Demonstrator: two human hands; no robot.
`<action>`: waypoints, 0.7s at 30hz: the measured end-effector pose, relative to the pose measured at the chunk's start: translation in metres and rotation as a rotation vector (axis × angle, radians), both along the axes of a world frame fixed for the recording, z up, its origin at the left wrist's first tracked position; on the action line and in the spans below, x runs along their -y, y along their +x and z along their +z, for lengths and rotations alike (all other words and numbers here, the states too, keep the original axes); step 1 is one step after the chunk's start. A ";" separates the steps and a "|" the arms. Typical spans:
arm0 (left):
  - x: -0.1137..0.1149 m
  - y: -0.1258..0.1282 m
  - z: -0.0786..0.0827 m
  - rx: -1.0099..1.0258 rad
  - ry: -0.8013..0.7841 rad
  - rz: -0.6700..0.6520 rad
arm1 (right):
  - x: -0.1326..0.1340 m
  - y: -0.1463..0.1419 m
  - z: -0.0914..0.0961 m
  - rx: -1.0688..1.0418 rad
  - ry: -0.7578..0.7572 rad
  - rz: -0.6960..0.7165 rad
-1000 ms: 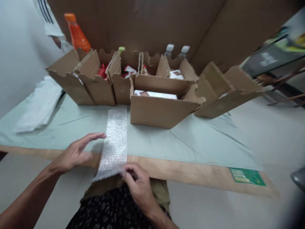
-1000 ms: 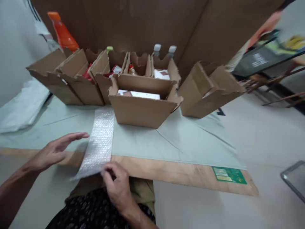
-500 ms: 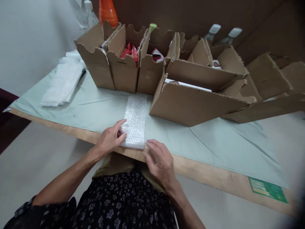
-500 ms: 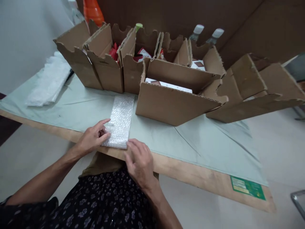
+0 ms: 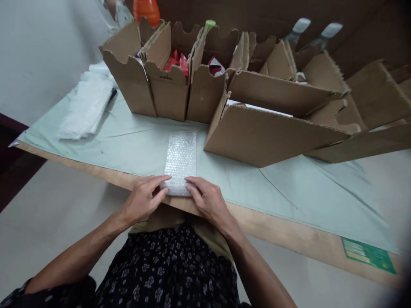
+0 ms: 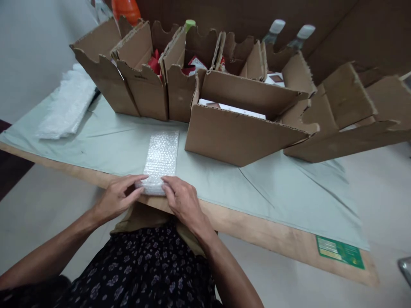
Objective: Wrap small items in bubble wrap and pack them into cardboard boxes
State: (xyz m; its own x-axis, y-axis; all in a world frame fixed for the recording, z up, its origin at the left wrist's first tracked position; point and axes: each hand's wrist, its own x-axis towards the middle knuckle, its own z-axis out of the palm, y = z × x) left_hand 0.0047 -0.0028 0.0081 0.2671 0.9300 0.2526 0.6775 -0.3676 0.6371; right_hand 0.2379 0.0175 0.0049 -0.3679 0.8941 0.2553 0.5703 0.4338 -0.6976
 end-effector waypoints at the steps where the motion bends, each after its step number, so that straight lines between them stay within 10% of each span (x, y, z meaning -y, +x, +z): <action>1: -0.005 0.002 -0.004 0.011 -0.034 0.047 | -0.001 0.000 0.001 -0.005 0.057 -0.048; 5: -0.022 0.009 -0.013 -0.071 -0.009 0.110 | 0.002 0.006 0.000 0.130 0.306 -0.009; 15: -0.003 -0.001 0.000 -0.059 0.101 -0.064 | -0.009 0.010 0.002 0.131 0.085 0.136; 21: -0.028 0.003 -0.011 -0.167 0.125 0.060 | -0.008 0.010 0.001 0.274 0.249 0.106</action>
